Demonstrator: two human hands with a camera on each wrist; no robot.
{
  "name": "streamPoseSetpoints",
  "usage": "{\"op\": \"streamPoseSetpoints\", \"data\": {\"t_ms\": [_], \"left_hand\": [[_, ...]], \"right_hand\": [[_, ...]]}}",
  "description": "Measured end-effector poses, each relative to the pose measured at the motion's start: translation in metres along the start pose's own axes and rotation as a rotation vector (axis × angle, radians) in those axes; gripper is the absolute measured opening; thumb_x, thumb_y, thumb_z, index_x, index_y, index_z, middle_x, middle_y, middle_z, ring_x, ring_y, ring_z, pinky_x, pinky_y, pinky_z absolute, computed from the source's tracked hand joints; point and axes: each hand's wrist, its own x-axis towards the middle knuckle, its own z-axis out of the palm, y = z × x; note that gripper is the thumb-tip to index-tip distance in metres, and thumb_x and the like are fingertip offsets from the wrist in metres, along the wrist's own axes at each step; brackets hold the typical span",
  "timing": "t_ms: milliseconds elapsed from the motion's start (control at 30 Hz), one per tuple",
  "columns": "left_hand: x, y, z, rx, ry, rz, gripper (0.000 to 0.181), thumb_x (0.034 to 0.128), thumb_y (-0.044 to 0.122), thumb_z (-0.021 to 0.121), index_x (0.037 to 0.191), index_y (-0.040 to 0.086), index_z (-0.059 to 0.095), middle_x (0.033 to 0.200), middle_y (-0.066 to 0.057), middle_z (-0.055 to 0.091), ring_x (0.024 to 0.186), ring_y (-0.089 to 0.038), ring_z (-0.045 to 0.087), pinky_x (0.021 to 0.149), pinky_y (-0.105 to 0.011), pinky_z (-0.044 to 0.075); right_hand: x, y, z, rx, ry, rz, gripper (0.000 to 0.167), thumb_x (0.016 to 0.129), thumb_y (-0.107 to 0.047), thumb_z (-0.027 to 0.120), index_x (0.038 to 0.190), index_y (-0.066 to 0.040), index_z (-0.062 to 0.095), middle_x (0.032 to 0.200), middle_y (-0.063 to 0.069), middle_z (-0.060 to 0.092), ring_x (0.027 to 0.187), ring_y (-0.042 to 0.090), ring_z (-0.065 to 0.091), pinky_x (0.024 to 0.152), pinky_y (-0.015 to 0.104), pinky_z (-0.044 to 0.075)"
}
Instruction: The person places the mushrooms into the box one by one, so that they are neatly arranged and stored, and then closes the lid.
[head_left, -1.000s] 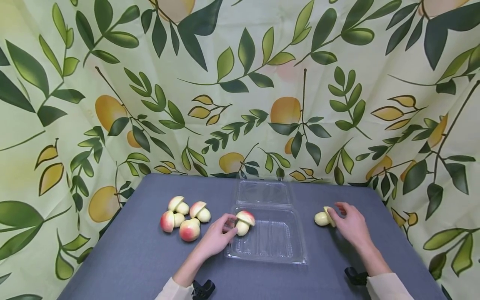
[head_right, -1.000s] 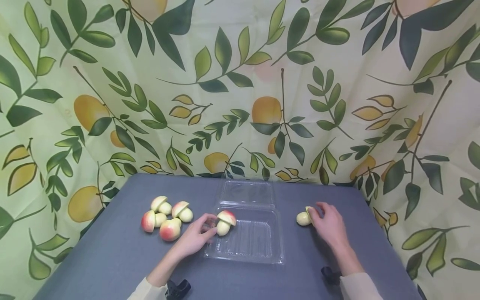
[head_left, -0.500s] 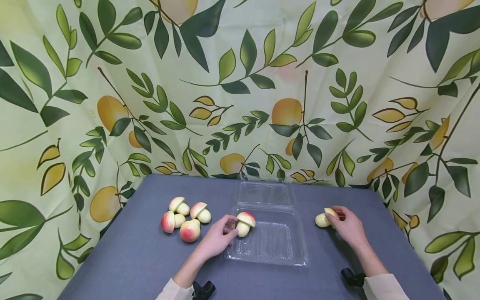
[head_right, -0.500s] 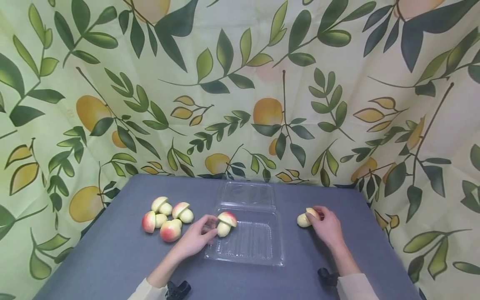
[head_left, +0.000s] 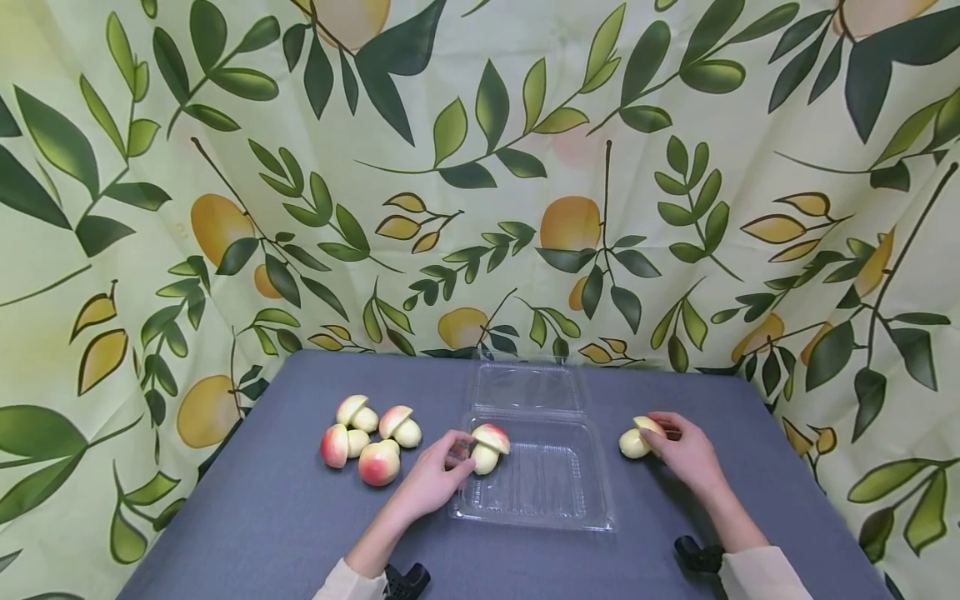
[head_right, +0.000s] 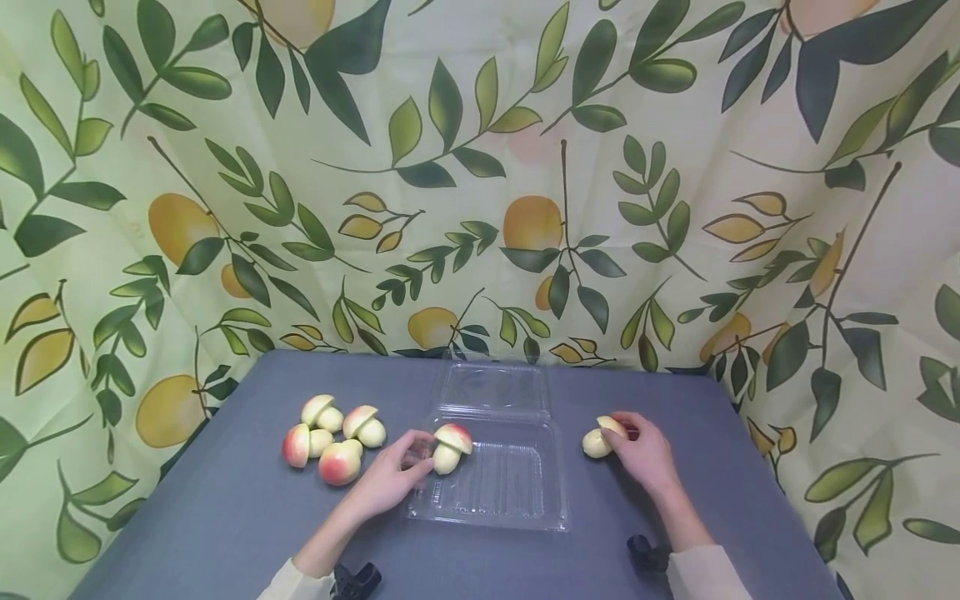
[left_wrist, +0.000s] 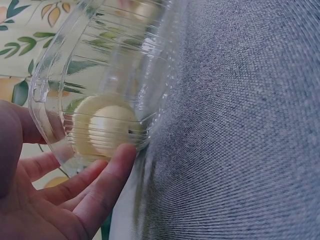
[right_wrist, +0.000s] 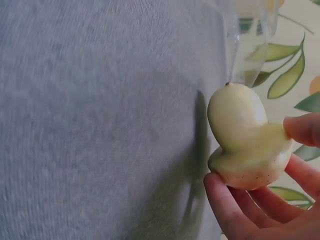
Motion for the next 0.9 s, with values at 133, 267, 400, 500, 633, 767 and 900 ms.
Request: {"op": "streamPoseSetpoints", "data": {"t_ms": [133, 267, 400, 500, 633, 767, 900], "left_hand": [[0.000, 0.001, 0.000, -0.002, 0.002, -0.003, 0.032, 0.0990, 0.015, 0.066, 0.128, 0.002, 0.058, 0.107, -0.012, 0.061, 0.077, -0.021, 0.068, 0.061, -0.029, 0.055], [-0.001, 0.001, 0.000, -0.003, 0.002, -0.008, 0.032, 0.0989, 0.014, 0.066, 0.128, 0.002, 0.058, 0.107, -0.012, 0.061, 0.079, -0.022, 0.069, 0.061, -0.029, 0.056], [-0.001, 0.001, 0.001, -0.007, 0.001, -0.009, 0.032, 0.0988, 0.014, 0.066, 0.128, 0.002, 0.058, 0.107, -0.012, 0.061, 0.081, -0.026, 0.070, 0.061, -0.029, 0.056], [-0.001, 0.001, 0.001, -0.007, 0.001, -0.008, 0.033, 0.0989, 0.015, 0.066, 0.128, 0.002, 0.058, 0.107, -0.012, 0.061, 0.080, -0.025, 0.069, 0.061, -0.029, 0.056], [-0.001, 0.001, 0.002, -0.009, 0.002, -0.002, 0.032, 0.0990, 0.015, 0.065, 0.128, 0.002, 0.058, 0.107, -0.012, 0.061, 0.080, -0.025, 0.069, 0.062, -0.029, 0.056], [-0.001, 0.001, 0.001, -0.004, 0.004, -0.002, 0.032, 0.0991, 0.014, 0.065, 0.128, 0.002, 0.058, 0.107, -0.012, 0.061, 0.079, -0.024, 0.069, 0.062, -0.029, 0.056], [-0.001, 0.003, 0.001, -0.002, 0.007, -0.010, 0.032, 0.0991, 0.013, 0.065, 0.128, 0.002, 0.058, 0.107, -0.012, 0.061, 0.079, -0.022, 0.069, 0.062, -0.029, 0.056]], "right_hand": [[-0.004, -0.009, 0.003, 0.027, -0.018, -0.019, 0.052, 0.099, -0.032, 0.067, 0.135, 0.004, 0.058, 0.128, 0.028, 0.060, 0.115, 0.040, 0.059, 0.082, 0.035, 0.050], [-0.008, -0.016, 0.005, 0.061, -0.030, -0.031, 0.050, 0.099, -0.031, 0.068, 0.135, 0.003, 0.060, 0.128, 0.026, 0.061, 0.113, 0.037, 0.060, 0.079, 0.031, 0.051], [-0.009, -0.022, 0.003, 0.131, -0.044, -0.039, 0.048, 0.099, -0.030, 0.068, 0.135, 0.001, 0.060, 0.126, 0.023, 0.062, 0.109, 0.030, 0.059, 0.072, 0.027, 0.055], [-0.010, -0.027, -0.001, 0.177, -0.047, -0.048, 0.048, 0.099, -0.028, 0.068, 0.136, 0.001, 0.059, 0.126, 0.023, 0.061, 0.106, 0.024, 0.059, 0.071, 0.029, 0.057], [-0.013, -0.036, -0.006, 0.192, -0.042, -0.067, 0.048, 0.099, -0.029, 0.068, 0.136, 0.001, 0.059, 0.126, 0.021, 0.061, 0.104, 0.020, 0.059, 0.073, 0.031, 0.057], [-0.015, -0.045, -0.009, 0.194, -0.051, -0.081, 0.050, 0.099, -0.033, 0.068, 0.137, -0.001, 0.059, 0.128, 0.019, 0.061, 0.107, 0.023, 0.059, 0.075, 0.030, 0.058], [-0.017, -0.057, -0.008, 0.189, -0.063, -0.090, 0.052, 0.099, -0.035, 0.067, 0.137, -0.002, 0.059, 0.130, 0.019, 0.060, 0.113, 0.030, 0.058, 0.077, 0.029, 0.057]]}}
